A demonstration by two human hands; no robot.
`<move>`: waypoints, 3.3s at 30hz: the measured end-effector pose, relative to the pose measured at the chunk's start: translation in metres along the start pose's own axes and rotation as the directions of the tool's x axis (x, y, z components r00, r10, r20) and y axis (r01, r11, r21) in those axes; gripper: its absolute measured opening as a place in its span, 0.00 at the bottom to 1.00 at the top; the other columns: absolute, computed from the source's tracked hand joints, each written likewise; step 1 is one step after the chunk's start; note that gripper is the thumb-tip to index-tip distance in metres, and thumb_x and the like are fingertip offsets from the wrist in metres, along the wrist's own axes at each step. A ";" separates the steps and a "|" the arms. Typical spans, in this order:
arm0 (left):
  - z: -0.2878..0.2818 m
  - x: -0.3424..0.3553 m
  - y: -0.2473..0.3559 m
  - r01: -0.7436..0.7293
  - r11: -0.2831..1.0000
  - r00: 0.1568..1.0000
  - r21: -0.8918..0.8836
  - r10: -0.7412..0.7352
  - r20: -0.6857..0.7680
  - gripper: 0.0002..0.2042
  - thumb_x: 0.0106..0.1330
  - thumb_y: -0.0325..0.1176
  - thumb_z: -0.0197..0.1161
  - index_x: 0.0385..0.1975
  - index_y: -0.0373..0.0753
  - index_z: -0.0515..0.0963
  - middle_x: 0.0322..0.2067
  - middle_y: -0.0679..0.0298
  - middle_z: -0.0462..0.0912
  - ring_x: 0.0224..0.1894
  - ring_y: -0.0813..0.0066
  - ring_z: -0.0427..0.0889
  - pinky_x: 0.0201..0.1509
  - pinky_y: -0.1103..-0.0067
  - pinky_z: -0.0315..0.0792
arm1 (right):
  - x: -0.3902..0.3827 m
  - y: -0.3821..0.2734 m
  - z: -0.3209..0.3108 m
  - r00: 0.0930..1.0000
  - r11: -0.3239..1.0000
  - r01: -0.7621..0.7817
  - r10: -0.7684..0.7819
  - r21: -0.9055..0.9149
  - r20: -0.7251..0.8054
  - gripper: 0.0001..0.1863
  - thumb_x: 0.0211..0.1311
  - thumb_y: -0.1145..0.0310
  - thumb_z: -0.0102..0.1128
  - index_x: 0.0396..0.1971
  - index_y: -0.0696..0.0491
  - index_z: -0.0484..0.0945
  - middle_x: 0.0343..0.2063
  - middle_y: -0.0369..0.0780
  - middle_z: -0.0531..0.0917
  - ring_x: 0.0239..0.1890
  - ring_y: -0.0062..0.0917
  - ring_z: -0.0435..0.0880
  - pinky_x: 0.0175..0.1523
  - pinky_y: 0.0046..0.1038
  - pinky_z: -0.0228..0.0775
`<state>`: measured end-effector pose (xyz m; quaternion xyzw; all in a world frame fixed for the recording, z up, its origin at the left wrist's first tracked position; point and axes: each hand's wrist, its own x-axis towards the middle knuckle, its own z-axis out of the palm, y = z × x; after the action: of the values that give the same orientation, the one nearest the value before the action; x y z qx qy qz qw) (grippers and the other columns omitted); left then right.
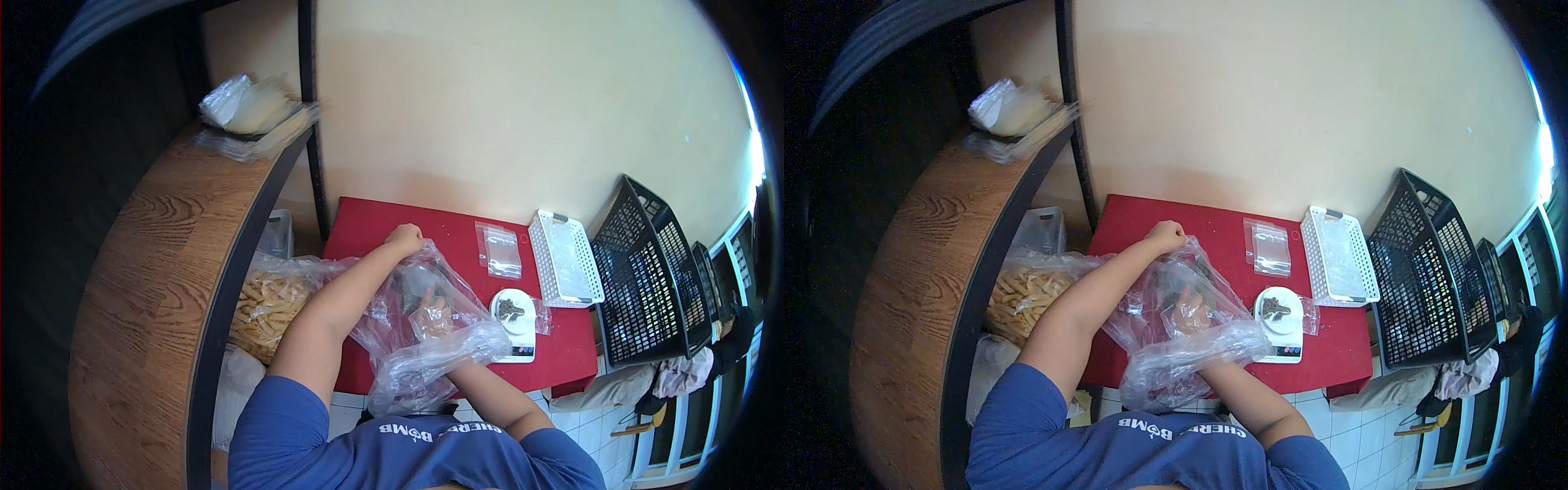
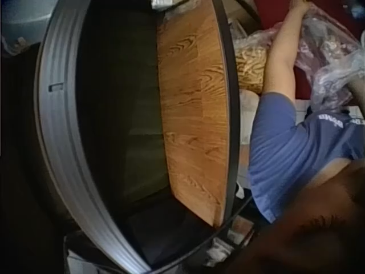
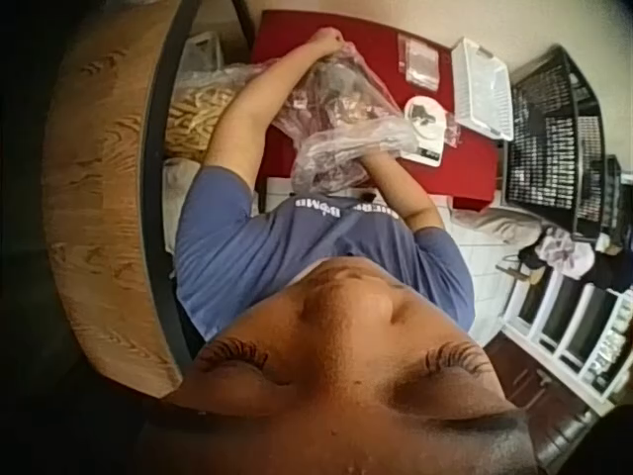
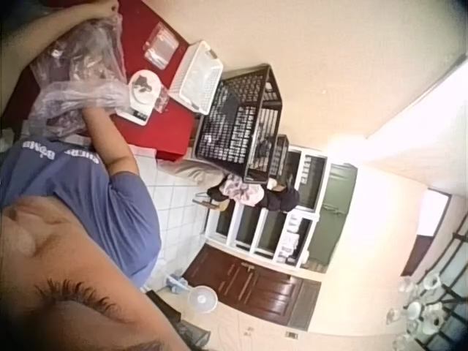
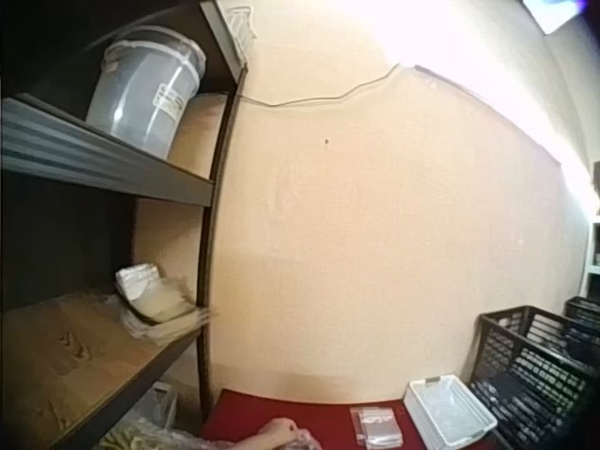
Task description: Using a scoop to measure dried goods from a large bag, weighing them on a scale, and placing them into individual plastic bags.
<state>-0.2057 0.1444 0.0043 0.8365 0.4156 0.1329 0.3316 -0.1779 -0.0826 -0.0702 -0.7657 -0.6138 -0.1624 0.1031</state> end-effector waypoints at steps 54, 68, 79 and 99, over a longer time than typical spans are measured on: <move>0.079 -0.245 -0.056 -0.254 -0.294 0.965 -0.921 -0.016 -0.261 0.32 0.61 0.57 0.51 0.59 0.42 0.61 0.49 0.64 0.70 0.54 0.68 0.68 0.60 0.71 0.61 | -0.025 0.080 0.001 0.923 0.793 0.382 -0.307 0.475 -0.230 0.16 0.57 0.70 0.53 0.46 0.55 0.74 0.30 0.44 0.77 0.25 0.28 0.75 0.27 0.28 0.63; 0.041 -0.212 0.024 0.021 -0.463 0.967 -0.886 0.235 -0.099 0.33 0.66 0.58 0.38 0.63 0.39 0.59 0.57 0.58 0.68 0.58 0.65 0.67 0.62 0.68 0.60 | -0.060 0.071 -0.005 0.899 0.693 0.434 -0.297 0.575 -0.321 0.15 0.58 0.70 0.52 0.46 0.54 0.75 0.32 0.43 0.78 0.26 0.27 0.75 0.26 0.27 0.63; 0.021 -0.187 0.035 -0.067 -0.374 0.975 -0.925 0.172 -0.140 0.29 0.69 0.52 0.39 0.68 0.62 0.41 0.67 0.55 0.51 0.66 0.51 0.55 0.66 0.59 0.53 | -0.017 0.049 -0.051 0.887 -0.350 -0.453 -0.081 0.820 0.455 0.13 0.62 0.67 0.52 0.45 0.52 0.75 0.34 0.39 0.80 0.28 0.23 0.78 0.27 0.23 0.67; 0.000 -0.235 -0.002 -0.106 -0.096 0.978 -0.990 -0.188 -0.086 0.21 0.70 0.43 0.46 0.59 0.38 0.60 0.55 0.60 0.69 0.57 0.66 0.69 0.63 0.67 0.60 | 0.018 0.088 -0.093 0.618 -0.802 -0.468 0.004 0.372 0.786 0.21 0.67 0.68 0.43 0.57 0.57 0.65 0.41 0.44 0.78 0.38 0.29 0.80 0.44 0.35 0.77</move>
<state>-0.3520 -0.0387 0.0155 0.2848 0.2367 0.4684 0.8021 -0.0997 -0.1195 0.0262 -0.4065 -0.0088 0.6245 0.6668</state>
